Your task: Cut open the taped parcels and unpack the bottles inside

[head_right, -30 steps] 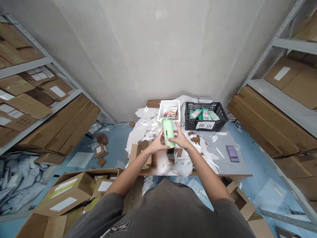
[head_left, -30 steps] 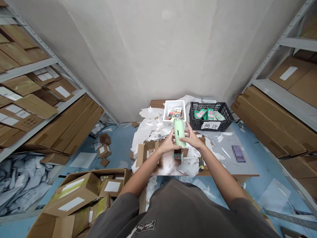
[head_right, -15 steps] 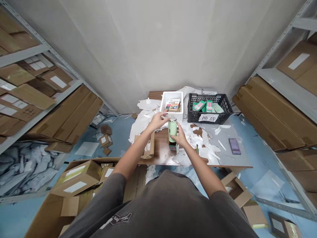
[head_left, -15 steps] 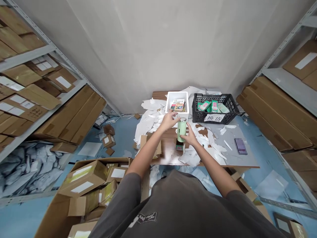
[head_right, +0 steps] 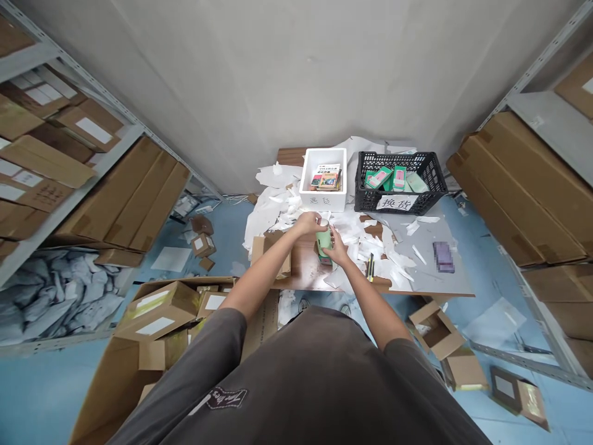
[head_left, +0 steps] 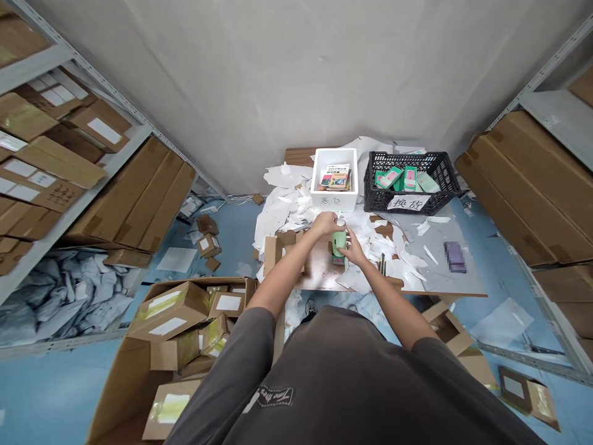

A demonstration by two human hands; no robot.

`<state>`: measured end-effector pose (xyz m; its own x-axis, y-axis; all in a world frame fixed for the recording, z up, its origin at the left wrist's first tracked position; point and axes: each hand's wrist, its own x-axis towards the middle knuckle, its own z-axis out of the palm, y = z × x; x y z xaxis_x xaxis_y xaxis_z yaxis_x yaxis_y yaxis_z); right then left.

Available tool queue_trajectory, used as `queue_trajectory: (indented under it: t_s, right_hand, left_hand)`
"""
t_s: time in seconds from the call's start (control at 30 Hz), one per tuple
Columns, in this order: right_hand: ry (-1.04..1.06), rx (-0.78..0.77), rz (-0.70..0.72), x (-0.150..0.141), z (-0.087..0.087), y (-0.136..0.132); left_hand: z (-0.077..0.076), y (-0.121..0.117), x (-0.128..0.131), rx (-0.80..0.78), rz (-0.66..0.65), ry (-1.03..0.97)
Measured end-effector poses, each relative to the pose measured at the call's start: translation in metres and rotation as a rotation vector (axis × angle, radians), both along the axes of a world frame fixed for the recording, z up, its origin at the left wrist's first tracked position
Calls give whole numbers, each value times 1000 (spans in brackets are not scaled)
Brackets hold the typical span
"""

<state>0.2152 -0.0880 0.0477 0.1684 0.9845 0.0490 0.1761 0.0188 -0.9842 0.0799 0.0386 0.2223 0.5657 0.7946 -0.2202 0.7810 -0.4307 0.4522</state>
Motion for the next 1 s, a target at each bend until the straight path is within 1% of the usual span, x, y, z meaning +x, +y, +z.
queue_trajectory:
  t_s: [0.07, 0.13, 0.2, 0.3, 0.37, 0.43, 0.57, 0.67, 0.73, 0.77, 0.8, 0.87, 0.9, 0.93, 1.0]
  right_hand:
    - [-16, 6, 19, 6, -14, -3]
    - [-31, -24, -13, 13, -26, -6]
    - [-8, -130, -102, 17, -37, -8]
    - [98, -337, -257, 17, -49, -9]
    - [165, -416, -319, 13, -53, -9]
    - [211, -453, -348, 7, -56, -10]
    - [262, -484, -380, -1, -59, -13]
    - [267, -485, -379, -3, -60, -15]
    - [268, -480, -372, -1, -60, -16]
    - [269, -478, -368, 0, -60, -16]
    - [271, -477, -362, 2, -60, -15]
    - [278, -477, -351, 5, -59, -14]
    - [284, -479, -347, 7, -59, -14]
    - [289, -482, -343, 7, -59, -13]
    - [294, -489, -339, 7, -58, -13]
  left_hand:
    - [-11, -6, -3, 17, 8, -10]
    - [-22, -12, -6, 24, 3, -18]
    - [-33, -18, -9, 34, 6, -20]
    - [-50, -24, -9, 34, 23, -4]
    - [-62, -28, -7, 21, 32, 7]
    - [-74, -34, -4, -1, 44, 18]
    - [-101, -51, 6, -47, 122, 72]
    - [-120, -64, 9, -124, 184, 96]
    - [-132, -68, 2, -160, 196, 28]
    - [-136, -67, -6, -149, 217, -36]
    - [-141, -65, -16, -125, 254, -112]
    - [-148, -55, -38, -103, 374, -259]
    - [-152, -50, -48, -151, 431, -305]
    - [-157, -45, -56, -236, 471, -327]
    - [-166, -38, -65, -423, 486, -336]
